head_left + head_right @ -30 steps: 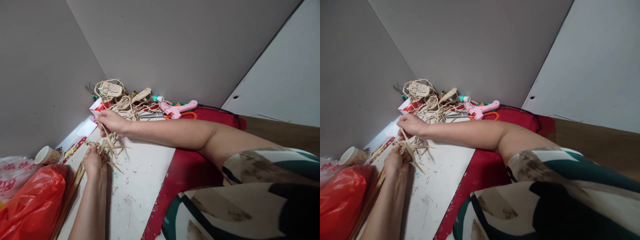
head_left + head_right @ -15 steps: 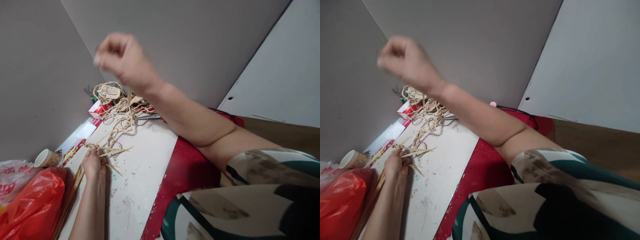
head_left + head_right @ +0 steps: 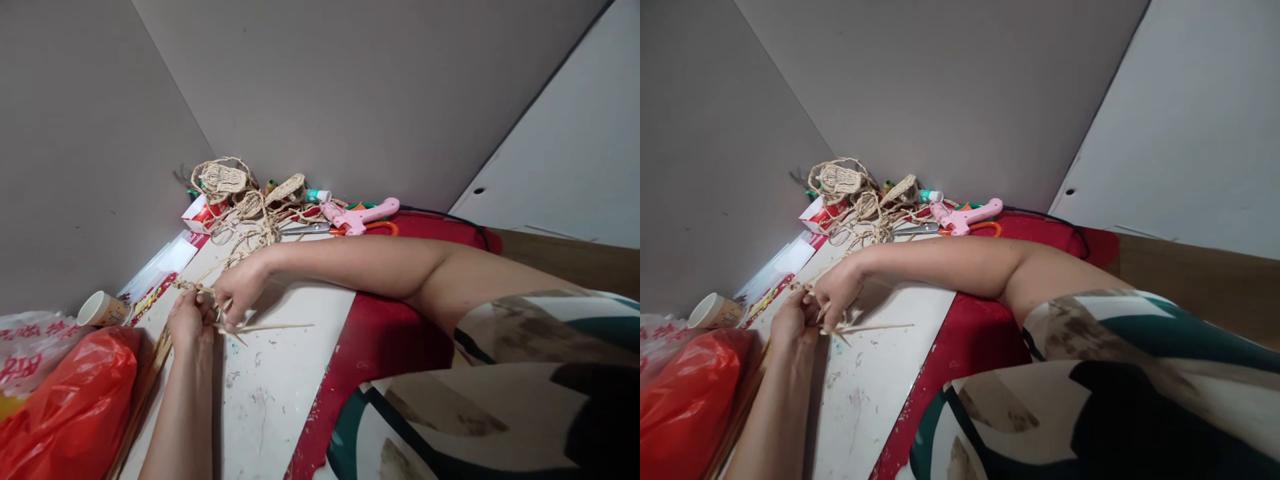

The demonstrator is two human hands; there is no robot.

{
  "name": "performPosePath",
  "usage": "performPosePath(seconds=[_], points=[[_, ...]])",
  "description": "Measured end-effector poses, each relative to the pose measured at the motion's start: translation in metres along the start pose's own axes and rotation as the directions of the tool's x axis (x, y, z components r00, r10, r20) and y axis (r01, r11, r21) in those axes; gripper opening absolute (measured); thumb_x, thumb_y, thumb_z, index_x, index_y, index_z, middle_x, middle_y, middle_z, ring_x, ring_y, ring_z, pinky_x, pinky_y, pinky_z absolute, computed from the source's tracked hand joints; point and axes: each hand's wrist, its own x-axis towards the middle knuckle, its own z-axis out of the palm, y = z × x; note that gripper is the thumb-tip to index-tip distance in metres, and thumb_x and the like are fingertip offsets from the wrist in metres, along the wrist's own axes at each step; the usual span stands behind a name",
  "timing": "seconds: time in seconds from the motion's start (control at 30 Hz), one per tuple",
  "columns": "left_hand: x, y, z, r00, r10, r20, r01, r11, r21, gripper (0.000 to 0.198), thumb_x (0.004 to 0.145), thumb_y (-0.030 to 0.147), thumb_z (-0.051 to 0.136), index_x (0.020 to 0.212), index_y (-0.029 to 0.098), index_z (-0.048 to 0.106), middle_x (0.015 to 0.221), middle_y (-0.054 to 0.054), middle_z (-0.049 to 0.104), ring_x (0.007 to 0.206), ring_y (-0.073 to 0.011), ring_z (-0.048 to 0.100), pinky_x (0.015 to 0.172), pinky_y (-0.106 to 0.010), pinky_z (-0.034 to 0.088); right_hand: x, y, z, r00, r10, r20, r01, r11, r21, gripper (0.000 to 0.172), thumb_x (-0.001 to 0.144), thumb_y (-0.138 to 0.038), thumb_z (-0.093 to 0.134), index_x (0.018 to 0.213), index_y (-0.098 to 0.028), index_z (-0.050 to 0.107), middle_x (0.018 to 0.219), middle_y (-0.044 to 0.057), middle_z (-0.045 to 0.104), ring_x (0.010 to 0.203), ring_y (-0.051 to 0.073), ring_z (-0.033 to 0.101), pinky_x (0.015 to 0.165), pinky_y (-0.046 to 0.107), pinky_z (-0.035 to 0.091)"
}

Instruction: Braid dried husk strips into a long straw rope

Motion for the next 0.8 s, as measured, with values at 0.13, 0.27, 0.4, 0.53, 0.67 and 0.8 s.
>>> performPosePath(seconds=[0.13, 0.27, 0.4, 0.53, 0.67, 0.8], points=[[-0.003, 0.004, 0.000, 0.999, -0.012, 0.034, 0.012, 1.000, 0.001, 0.019, 0.064, 0.018, 0.063, 0.062, 0.017, 0.044, 0.041, 0.012, 0.030, 0.030, -0.0021, 0.020, 0.033, -0.017, 0.012, -0.003, 0.003, -0.015, 0.967, 0.061, -0.246, -0.036, 0.994, 0.105, 0.022, 0.084, -0.019, 0.053, 0.066, -0.009, 0.062, 0.055, -0.003, 0.052, 0.054, 0.007, 0.042, 0.056, 0.020, 0.032], [-0.004, 0.006, 0.000, 0.996, -0.038, 0.081, 0.038, 0.999, -0.001, 0.017, 0.063, 0.017, 0.064, 0.064, 0.016, 0.047, 0.039, 0.014, 0.022, 0.030, -0.0014, 0.015, 0.032, -0.015, 0.009, 0.007, 0.016, -0.014, 0.877, 0.072, -0.476, 0.075, 0.957, 0.282, 0.014, 0.081, -0.006, 0.051, 0.079, -0.007, 0.065, 0.066, 0.000, 0.060, 0.060, 0.007, 0.046, 0.061, 0.019, 0.035], [-0.003, 0.006, -0.001, 0.994, -0.052, 0.094, 0.053, 0.999, -0.008, 0.015, 0.062, 0.017, 0.064, 0.067, 0.015, 0.050, 0.039, 0.014, 0.022, 0.030, -0.0012, 0.015, 0.031, -0.015, 0.009, 0.016, 0.027, -0.005, 0.839, 0.147, -0.524, 0.125, 0.885, 0.449, 0.012, 0.082, -0.010, 0.053, 0.085, -0.007, 0.064, 0.062, 0.000, 0.058, 0.054, 0.006, 0.046, 0.057, 0.020, 0.037], [-0.001, 0.003, -0.002, 0.994, -0.056, 0.093, 0.058, 0.998, -0.019, 0.019, 0.060, 0.016, 0.065, 0.064, 0.016, 0.047, 0.038, 0.014, 0.022, 0.031, -0.0011, 0.015, 0.031, -0.015, 0.010, 0.023, 0.028, -0.001, 0.820, 0.140, -0.555, 0.152, 0.881, 0.448, 0.009, 0.077, -0.004, 0.056, 0.076, -0.007, 0.064, 0.064, 0.000, 0.060, 0.059, 0.006, 0.050, 0.064, 0.019, 0.040], [-0.001, 0.002, -0.001, 0.995, -0.050, 0.081, 0.052, 0.998, -0.023, 0.020, 0.059, 0.017, 0.067, 0.065, 0.016, 0.047, 0.038, 0.014, 0.024, 0.031, -0.0010, 0.016, 0.031, -0.015, 0.011, 0.027, 0.025, 0.000, 0.776, 0.127, -0.618, 0.191, 0.886, 0.422, 0.010, 0.073, -0.001, 0.056, 0.070, -0.007, 0.063, 0.065, 0.000, 0.060, 0.063, 0.007, 0.052, 0.068, 0.019, 0.041], [-0.003, 0.002, 0.000, 0.995, -0.043, 0.085, 0.045, 0.999, -0.027, 0.018, 0.059, 0.019, 0.067, 0.070, 0.014, 0.054, 0.039, 0.014, 0.023, 0.030, -0.0010, 0.016, 0.032, -0.016, 0.011, 0.028, 0.022, -0.001, 0.724, 0.166, -0.670, 0.191, 0.885, 0.425, 0.007, 0.073, -0.003, 0.058, 0.073, -0.006, 0.065, 0.065, 0.000, 0.061, 0.061, 0.006, 0.051, 0.066, 0.019, 0.040]])
